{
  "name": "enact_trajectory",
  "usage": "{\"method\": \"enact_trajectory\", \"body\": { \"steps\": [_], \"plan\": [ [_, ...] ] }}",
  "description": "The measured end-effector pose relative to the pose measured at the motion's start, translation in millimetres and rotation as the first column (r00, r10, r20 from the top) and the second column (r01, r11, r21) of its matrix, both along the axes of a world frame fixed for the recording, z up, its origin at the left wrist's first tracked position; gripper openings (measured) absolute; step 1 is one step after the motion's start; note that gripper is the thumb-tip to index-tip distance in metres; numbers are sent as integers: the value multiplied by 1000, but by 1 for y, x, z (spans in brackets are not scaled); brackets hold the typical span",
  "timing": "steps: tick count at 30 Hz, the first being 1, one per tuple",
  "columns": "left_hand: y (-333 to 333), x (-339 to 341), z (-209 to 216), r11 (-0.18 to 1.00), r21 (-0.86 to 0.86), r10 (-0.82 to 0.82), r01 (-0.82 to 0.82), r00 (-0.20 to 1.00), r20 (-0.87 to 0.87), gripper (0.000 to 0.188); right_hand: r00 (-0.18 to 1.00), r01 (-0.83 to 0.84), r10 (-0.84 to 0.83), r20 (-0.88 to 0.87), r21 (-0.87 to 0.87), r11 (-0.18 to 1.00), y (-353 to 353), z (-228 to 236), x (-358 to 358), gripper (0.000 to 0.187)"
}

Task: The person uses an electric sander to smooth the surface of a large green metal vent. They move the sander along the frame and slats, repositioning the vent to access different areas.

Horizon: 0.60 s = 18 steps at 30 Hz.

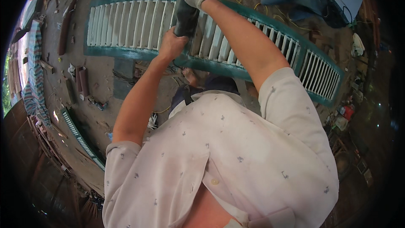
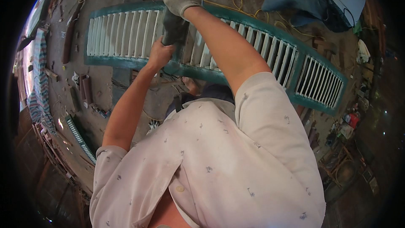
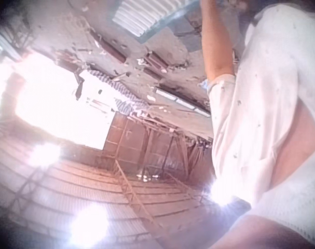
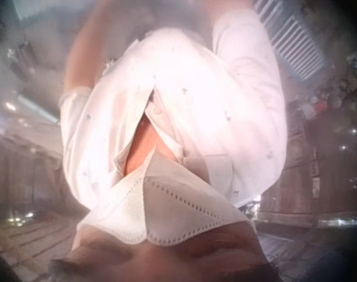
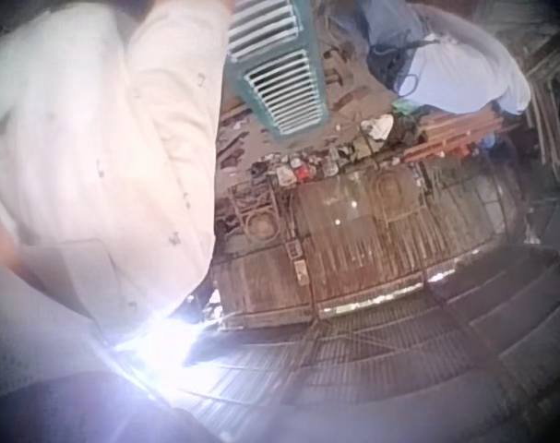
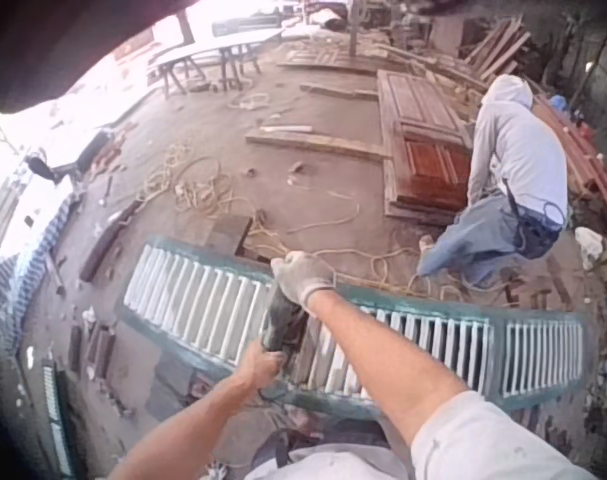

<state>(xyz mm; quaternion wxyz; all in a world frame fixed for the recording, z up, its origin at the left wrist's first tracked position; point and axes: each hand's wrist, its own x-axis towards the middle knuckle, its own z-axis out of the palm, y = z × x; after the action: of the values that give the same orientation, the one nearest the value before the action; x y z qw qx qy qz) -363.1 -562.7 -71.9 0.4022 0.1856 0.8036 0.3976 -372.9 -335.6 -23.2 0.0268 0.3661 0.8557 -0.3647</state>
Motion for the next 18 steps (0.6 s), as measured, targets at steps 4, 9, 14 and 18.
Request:
{"method": "enact_trajectory", "body": {
  "steps": [4, 9, 14, 18],
  "plan": [
    [-44, 17, 22, 998, 2, -68, 68, 993, -97, 47, 1000, -1, 2, 3, -123, 992, -41, 7, 33, 54],
    [-98, 35, 33, 986, -145, -101, 80, 984, -146, 48, 999, -40, 42, 4, -209, 977, -89, 24, 57, 53],
    [-61, 19, 22, 998, -69, -15, 9, 997, -82, 46, 996, -86, 86, -4, -81, 993, -59, 14, 24, 56],
    [-71, 38, 9, 997, -77, -24, 23, 1000, -2, 49, 996, -75, 78, 39, -80, 994, -65, 0, 43, 53]
  ]
}}
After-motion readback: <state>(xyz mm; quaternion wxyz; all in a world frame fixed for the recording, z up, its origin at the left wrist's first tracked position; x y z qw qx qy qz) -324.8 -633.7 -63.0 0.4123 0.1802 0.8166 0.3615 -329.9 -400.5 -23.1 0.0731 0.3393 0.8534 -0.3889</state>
